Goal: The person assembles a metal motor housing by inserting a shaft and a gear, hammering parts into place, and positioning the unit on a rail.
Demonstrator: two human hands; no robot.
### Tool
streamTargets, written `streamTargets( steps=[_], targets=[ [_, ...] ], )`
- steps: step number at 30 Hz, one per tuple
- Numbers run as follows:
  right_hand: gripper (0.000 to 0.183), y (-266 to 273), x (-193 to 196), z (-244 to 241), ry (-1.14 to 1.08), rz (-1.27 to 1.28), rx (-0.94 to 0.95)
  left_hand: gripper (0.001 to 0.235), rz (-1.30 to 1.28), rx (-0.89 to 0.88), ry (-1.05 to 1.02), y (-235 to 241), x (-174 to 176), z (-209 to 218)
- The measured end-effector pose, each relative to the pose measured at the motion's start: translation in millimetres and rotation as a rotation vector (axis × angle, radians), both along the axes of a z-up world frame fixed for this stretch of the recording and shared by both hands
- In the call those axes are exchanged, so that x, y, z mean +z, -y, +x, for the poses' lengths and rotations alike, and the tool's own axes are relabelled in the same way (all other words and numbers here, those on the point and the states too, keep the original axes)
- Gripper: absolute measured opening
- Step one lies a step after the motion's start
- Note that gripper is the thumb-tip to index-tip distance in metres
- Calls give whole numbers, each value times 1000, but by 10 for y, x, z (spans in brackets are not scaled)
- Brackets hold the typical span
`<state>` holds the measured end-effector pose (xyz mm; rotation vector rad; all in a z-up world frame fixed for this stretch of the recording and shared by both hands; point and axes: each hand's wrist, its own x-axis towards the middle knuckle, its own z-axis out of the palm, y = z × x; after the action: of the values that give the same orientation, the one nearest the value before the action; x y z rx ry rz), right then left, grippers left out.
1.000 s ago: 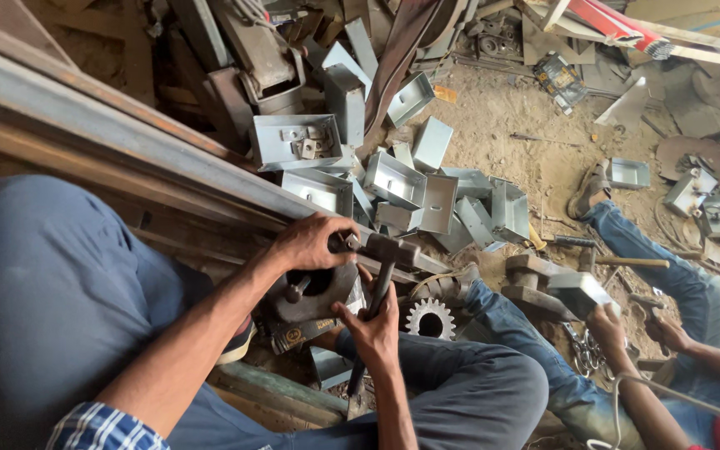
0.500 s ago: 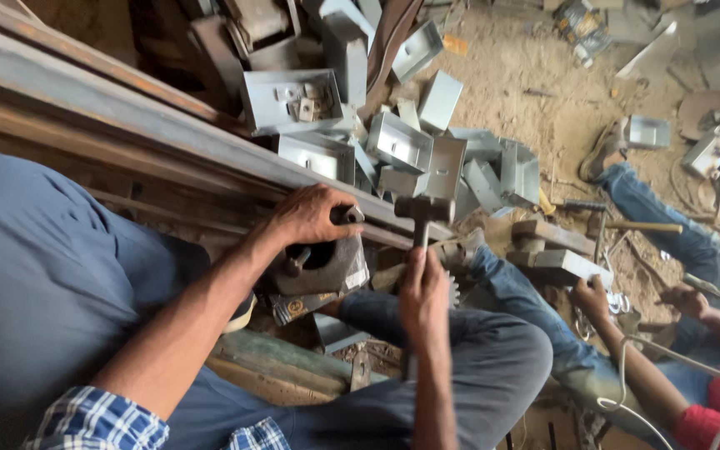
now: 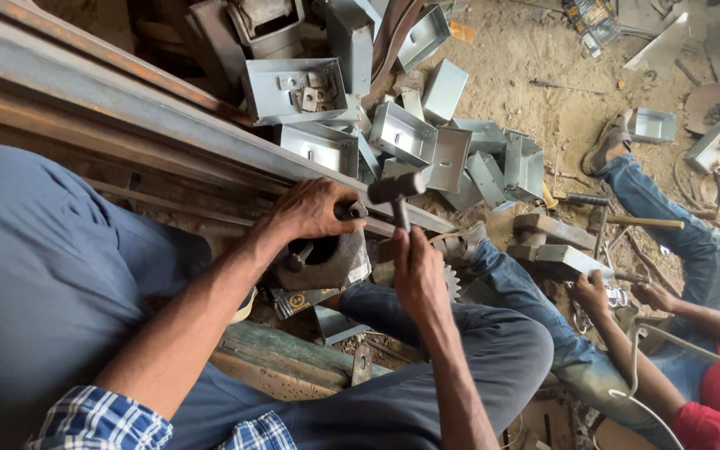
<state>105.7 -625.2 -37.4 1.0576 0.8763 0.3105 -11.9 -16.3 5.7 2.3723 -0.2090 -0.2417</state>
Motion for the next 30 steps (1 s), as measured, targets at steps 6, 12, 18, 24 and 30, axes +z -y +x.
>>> streamTargets(
  steps=[6,12,18,24,30],
  targets=[
    [42,-7,-22,63,174,-81,90,53,-30,-9,67,-13,-124,-3],
    [46,-8,-23,79,-13,30,-28,53,-47,-9,83,-16,-146,13],
    [34,-6,4,96,-5,116,4,51,-45,-37,28,-24,-116,18],
    [53,-7,-14,134,31,1,154,51,-63,-5,154,-42,-108,-3],
    [39,-10,26,79,30,1,136,53,-30,-37,39,-20,-23,28]
  ],
)
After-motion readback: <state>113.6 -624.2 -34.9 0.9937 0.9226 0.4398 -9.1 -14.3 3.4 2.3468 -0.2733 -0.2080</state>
